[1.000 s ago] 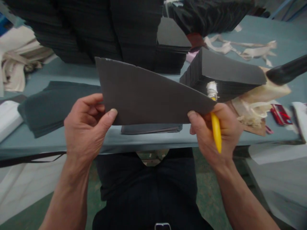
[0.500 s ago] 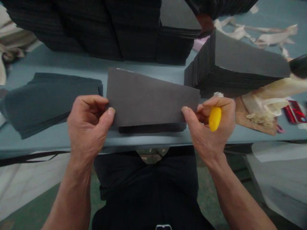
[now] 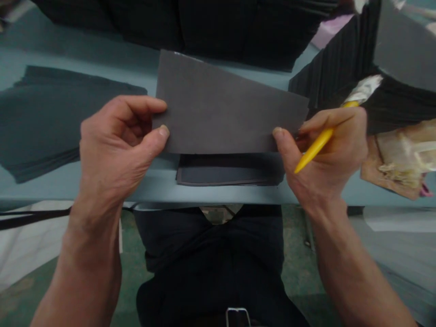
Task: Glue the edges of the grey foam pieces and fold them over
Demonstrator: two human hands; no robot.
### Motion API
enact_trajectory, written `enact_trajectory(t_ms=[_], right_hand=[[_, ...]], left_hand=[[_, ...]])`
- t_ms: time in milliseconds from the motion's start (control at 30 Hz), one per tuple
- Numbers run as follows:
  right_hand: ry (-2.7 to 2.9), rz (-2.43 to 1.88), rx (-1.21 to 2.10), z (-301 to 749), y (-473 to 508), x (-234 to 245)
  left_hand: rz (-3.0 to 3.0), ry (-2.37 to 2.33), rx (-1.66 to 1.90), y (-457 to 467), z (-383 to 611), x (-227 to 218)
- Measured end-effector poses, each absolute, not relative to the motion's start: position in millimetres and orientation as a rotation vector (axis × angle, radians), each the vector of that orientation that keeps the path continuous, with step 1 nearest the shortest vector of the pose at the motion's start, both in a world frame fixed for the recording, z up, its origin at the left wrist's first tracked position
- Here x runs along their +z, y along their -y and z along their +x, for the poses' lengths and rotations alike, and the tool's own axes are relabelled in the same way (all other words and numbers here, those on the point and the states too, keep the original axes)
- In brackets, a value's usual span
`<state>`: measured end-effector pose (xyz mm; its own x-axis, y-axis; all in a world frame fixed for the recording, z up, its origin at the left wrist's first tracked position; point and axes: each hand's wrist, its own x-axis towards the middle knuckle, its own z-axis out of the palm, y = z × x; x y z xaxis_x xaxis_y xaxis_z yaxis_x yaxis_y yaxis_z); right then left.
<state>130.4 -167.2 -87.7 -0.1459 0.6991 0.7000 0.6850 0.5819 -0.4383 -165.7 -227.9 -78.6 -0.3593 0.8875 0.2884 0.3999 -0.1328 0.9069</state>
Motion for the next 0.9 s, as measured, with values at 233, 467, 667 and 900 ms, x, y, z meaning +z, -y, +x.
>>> enact_trajectory(t_ms=[233,467,667,900], right_hand=[[1.933,-1.140,0.019,150,173,-87],[2.017,-0.997,-0.318,166,177,-87],[1.998,-0.964,-0.294,173,175,-92],[1.958,-1.039,-0.340,190,172,-101]], left_hand=[[1.530,-1.695,1.407,231,-170,-81],[1.508,-1.626,1.306,234,-169,-83],[1.423,-1.579,1.235,225,-164,-81],[1.188,-1.545,1.165,226,-159,-68]])
